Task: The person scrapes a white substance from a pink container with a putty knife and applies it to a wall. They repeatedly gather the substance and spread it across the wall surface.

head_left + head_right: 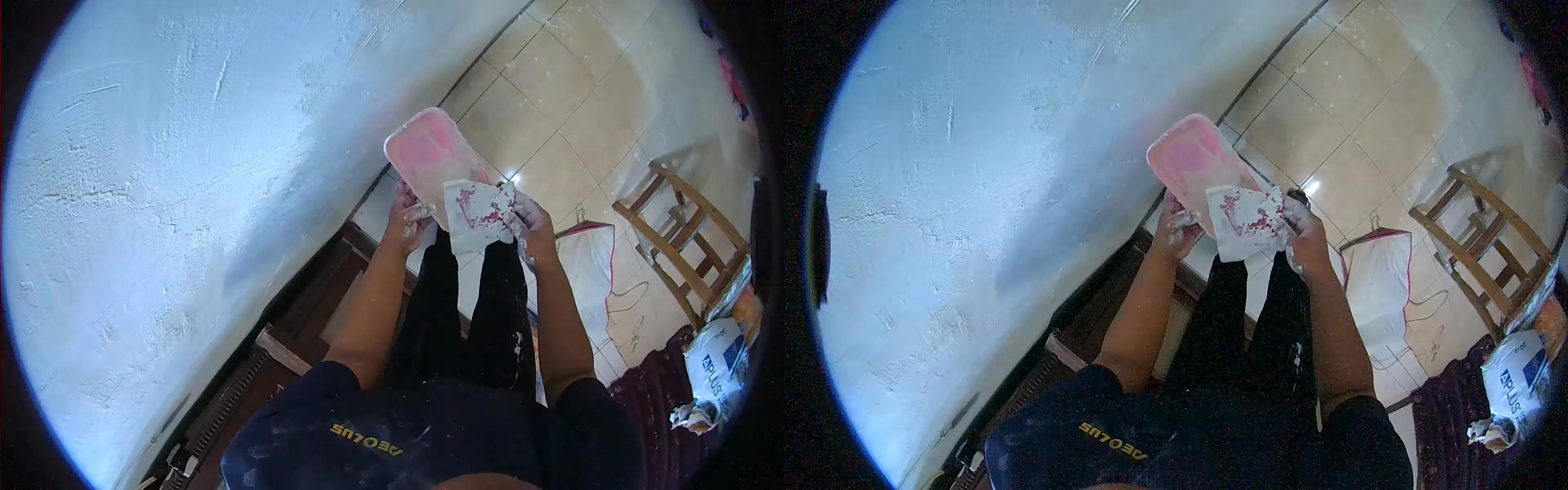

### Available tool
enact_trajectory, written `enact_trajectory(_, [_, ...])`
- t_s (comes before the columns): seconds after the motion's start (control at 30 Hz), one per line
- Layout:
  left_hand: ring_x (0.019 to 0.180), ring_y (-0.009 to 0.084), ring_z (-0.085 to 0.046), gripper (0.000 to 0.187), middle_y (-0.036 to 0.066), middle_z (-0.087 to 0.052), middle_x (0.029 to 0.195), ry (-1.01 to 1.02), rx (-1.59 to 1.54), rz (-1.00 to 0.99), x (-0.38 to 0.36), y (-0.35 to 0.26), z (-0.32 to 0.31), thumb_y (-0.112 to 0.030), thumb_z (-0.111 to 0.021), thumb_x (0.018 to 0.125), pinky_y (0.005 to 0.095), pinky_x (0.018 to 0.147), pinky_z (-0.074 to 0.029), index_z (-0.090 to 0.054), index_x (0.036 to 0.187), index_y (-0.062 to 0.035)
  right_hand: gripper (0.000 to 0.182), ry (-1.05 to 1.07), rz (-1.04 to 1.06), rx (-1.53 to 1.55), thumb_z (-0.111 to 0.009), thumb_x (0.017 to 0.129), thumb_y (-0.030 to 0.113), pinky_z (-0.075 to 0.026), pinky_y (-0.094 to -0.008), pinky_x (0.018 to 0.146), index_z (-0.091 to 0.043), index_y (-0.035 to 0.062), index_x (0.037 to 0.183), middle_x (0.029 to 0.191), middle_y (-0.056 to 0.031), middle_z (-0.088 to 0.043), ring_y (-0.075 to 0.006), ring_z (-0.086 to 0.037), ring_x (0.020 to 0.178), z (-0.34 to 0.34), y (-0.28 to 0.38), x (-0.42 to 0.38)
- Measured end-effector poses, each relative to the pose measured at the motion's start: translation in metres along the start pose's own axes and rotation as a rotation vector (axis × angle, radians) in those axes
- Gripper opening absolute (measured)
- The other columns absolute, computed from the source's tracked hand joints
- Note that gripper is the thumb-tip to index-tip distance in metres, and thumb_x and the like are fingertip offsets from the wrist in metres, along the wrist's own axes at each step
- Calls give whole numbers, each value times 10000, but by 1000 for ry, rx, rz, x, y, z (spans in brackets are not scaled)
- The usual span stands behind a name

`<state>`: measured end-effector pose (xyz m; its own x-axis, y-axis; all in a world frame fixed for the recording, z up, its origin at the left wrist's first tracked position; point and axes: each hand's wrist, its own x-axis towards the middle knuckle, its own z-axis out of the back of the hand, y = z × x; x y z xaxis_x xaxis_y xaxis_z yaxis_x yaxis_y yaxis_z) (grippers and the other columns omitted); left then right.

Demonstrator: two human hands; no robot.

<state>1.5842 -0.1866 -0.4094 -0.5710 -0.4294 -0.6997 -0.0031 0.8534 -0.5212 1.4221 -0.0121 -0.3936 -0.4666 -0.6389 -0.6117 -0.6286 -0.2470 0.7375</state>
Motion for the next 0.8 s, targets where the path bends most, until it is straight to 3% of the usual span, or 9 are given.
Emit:
enact_trajectory(0.07, [1063, 236, -551, 828, 78, -482, 1231, -24, -78, 9, -2, -2, 4, -27, -667, 648, 358, 785, -551, -256, 1356, -156, 406, 20, -18, -4, -470, 850, -45, -423, -285, 908, -434, -39, 1254, 1125, -114, -573, -168, -549, 1012, -3, -1, 5])
enact_trajectory(0.27, [1074, 233, -539, 768, 64, -482, 1221, 13, -31, -10, -5, 5, 19, -49, -605, 644, 408, 837, -524, -297, 1340, -154, 329, -39, -87, 257, -491, 900, 84, -429, -272, 879, -493, -38, 1206, 1111, -86, -582, -145, -553, 989, -24, 9, 25])
enact_trajectory(0.3, [1078, 233, -536, 763, 60, -484, 1216, 26, -42, -8, -6, 7, 23, -55, -589, 635, 412, 838, -521, -302, 1336, -150, 353, -21, -34, 297, -539, 891, 147, -436, -264, 853, -504, -17, 1202, 1091, -70, -585, -137, -555, 965, -31, 16, 28])
enact_trajectory(0.47, [1052, 219, -540, 742, 50, -479, 1209, 2, -50, 37, -9, 20, 55, -89, -559, 640, 392, 807, -529, -304, 1336, -134, 338, 80, 134, 354, -588, 866, 177, -444, -256, 790, -537, -6, 1146, 1016, -48, -590, -119, -554, 890, -69, 40, 80])
enact_trajectory(0.57, [1030, 211, -547, 711, 49, -485, 1198, -106, 12, 61, -27, 23, 66, -98, -559, 660, 385, 779, -534, -318, 1328, -137, 288, 119, 128, 517, -507, 903, 136, -439, -267, 803, -513, -28, 1140, 992, -44, -573, -134, -547, 892, -110, 56, 115])
enact_trajectory(0.67, [1036, 207, -544, 699, 46, -486, 1195, -93, -38, 47, -43, 31, 88, -104, -568, 674, 376, 773, -532, -324, 1329, -144, 247, 132, 287, 749, -605, 843, 117, -438, -220, 637, -569, -3, 1056, 896, -24, -596, -85, -549, 755, -141, 53, 148])
enact_trajectory(0.7, [1152, 232, -477, 727, 64, -445, 1281, 9, 13, 30, -47, 33, 94, -193, -620, 732, 374, 920, -457, -280, 1369, -111, 259, 78, 227, 718, -605, 842, 121, -444, -229, 642, -567, -7, 1063, 900, -29, -599, -98, -556, 760, -144, 34, 168])
enact_trajectory(0.77, [1157, 234, -473, 725, 64, -443, 1283, -20, 51, 63, -54, 31, 96, -200, -617, 735, 375, 933, -446, -280, 1369, -103, 270, 21, 166, 687, -605, 842, 126, -451, -238, 648, -565, -12, 1071, 903, -34, -602, -110, -563, 766, -144, -8, 188])
enact_trajectory(0.8, [1162, 236, -469, 723, 65, -442, 1285, -49, 85, 92, -57, 29, 95, -206, -615, 739, 376, 947, -434, -279, 1369, -95, 257, 51, 102, 861, -565, 862, 145, -471, -260, 699, -557, 3, 1076, 928, -39, -601, -135, -575, 813, -136, -21, 186])
